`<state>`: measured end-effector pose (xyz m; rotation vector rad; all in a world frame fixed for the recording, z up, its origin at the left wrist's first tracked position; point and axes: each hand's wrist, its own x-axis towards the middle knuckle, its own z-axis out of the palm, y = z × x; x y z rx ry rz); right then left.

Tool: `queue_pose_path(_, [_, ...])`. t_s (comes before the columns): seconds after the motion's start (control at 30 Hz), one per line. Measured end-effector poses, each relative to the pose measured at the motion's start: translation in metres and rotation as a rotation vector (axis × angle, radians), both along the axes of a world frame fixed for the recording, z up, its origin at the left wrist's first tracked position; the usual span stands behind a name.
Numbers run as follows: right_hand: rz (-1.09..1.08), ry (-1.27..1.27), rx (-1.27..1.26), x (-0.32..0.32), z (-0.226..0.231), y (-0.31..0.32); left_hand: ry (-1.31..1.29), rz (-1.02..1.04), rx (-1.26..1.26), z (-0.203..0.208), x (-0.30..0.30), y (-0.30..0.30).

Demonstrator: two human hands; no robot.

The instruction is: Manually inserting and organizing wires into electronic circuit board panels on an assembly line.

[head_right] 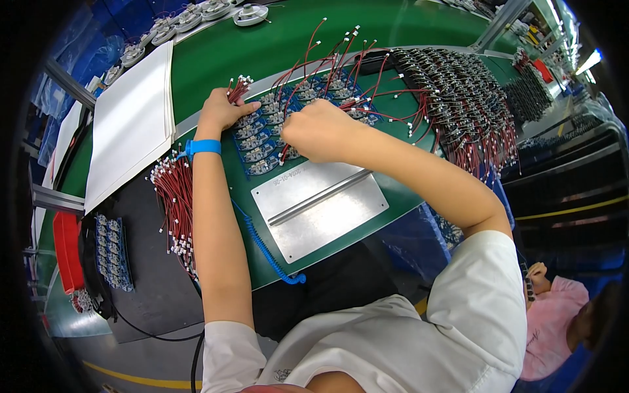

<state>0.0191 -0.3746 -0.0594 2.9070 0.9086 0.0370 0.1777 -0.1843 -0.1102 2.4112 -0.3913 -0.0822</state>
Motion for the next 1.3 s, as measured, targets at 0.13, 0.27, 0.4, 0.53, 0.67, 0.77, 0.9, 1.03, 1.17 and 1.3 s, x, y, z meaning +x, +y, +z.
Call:
queue_pose_path(0.13, [0.037,-0.071,0.049,-0.004,-0.005,0.000,-0.042,-0.011,-0.043,-0.002,0.002,0.001])
queue_pose_path(0.27, [0.039,-0.102,0.076,-0.010,-0.007,0.000,-0.031,-0.018,-0.032,0.000,0.002,0.001])
queue_pose_path(0.4, [-0.056,0.030,0.218,-0.015,-0.002,0.000,-0.006,-0.031,-0.010,0.001,0.002,0.003])
queue_pose_path(0.53, [-0.009,-0.199,0.403,0.001,0.017,0.000,-0.036,-0.126,-0.141,-0.007,0.010,0.011])
queue_pose_path(0.67, [-0.052,-0.073,0.726,0.029,0.048,0.008,-0.059,-0.082,-0.197,-0.015,0.020,0.027])
queue_pose_path(0.77, [-0.017,0.012,0.840,0.051,0.058,0.011,0.118,0.007,-0.173,0.000,0.016,0.033])
queue_pose_path(0.9, [-0.138,-0.100,0.277,0.086,0.037,0.011,0.278,0.062,-0.151,0.014,0.011,0.041])
queue_pose_path(1.03, [-0.087,-0.162,0.034,0.100,0.025,0.016,0.192,-0.036,-0.163,0.006,0.013,0.039])
queue_pose_path(1.17, [-0.148,-0.040,0.073,0.108,0.019,0.029,0.153,-0.071,-0.148,-0.001,0.018,0.039])
queue_pose_path(1.3, [-0.212,0.033,0.093,0.112,0.017,0.036,0.180,-0.037,-0.140,-0.001,0.016,0.038])
